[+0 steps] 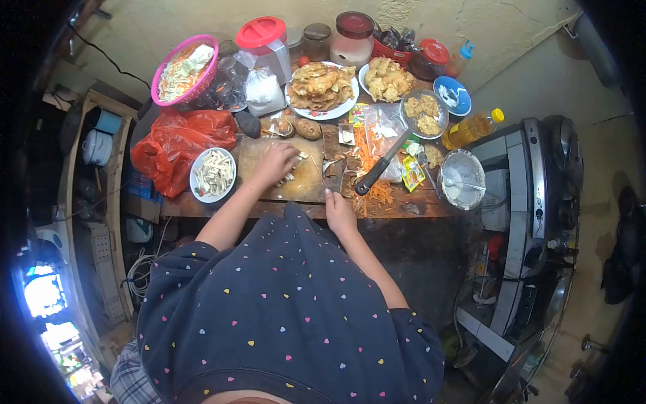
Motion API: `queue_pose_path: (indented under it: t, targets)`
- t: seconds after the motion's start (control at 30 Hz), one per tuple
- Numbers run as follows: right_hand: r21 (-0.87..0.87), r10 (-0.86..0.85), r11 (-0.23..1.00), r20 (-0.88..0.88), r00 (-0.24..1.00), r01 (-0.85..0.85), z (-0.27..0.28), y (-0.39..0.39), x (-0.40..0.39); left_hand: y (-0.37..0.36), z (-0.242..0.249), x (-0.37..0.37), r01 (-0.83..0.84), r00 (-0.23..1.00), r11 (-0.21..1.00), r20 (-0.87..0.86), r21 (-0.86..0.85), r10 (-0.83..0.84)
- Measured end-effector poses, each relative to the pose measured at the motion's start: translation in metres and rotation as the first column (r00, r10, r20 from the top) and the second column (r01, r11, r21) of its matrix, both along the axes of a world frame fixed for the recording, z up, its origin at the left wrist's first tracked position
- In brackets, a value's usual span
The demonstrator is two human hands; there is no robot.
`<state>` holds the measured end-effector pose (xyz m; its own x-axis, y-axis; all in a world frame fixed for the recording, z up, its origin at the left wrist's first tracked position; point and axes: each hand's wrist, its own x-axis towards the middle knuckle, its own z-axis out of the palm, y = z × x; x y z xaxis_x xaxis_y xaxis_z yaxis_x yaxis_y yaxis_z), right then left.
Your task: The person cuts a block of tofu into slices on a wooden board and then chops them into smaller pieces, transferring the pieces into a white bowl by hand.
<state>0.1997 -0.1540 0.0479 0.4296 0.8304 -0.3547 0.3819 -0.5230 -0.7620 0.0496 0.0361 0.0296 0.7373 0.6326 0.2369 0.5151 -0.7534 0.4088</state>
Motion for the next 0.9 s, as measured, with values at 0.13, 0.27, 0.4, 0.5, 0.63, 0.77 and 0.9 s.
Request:
queue_pose_path:
  t: [0.13,0.27,0.4,0.5,0.63,0.77,0.9]
  targets:
    - [-0.009,0.027,1.0,0.002,1.0,-0.027,-0.01,0.0,-0.001,-0.001,0.003,0.01,-0.029,0.99,1.0,-0.139,-0.004,0.028]
    - [-0.027,0.037,0.999,0.007,0.999,-0.037,-0.012,-0.002,0.0,0.004,-0.001,0.012,0.022,0.983,0.998,-0.185,0.05,-0.012]
    - [-0.013,0.016,1.0,0.001,1.0,-0.016,-0.012,-0.004,0.001,0.006,-0.002,0.008,0.075,0.983,0.996,-0.171,0.056,-0.065]
    - [-0.093,0.041,0.995,0.058,0.997,-0.036,-0.006,-0.004,0.002,0.005,0.001,0.003,0.11,0.976,0.994,-0.189,0.023,-0.104]
    - [-0.162,0.083,0.984,0.081,0.993,-0.069,-0.013,-0.004,0.002,0.003,0.007,0.002,0.144,0.97,0.987,-0.209,0.075,-0.126]
    - [-0.197,0.109,0.977,0.113,0.988,-0.086,-0.005,-0.001,-0.001,0.004,-0.002,0.006,0.195,0.962,0.973,-0.217,0.123,-0.165]
    - [-0.204,0.146,0.971,0.114,0.983,-0.12,-0.006,0.001,-0.002,0.009,-0.001,0.003,0.242,0.954,0.968,-0.198,0.069,-0.224]
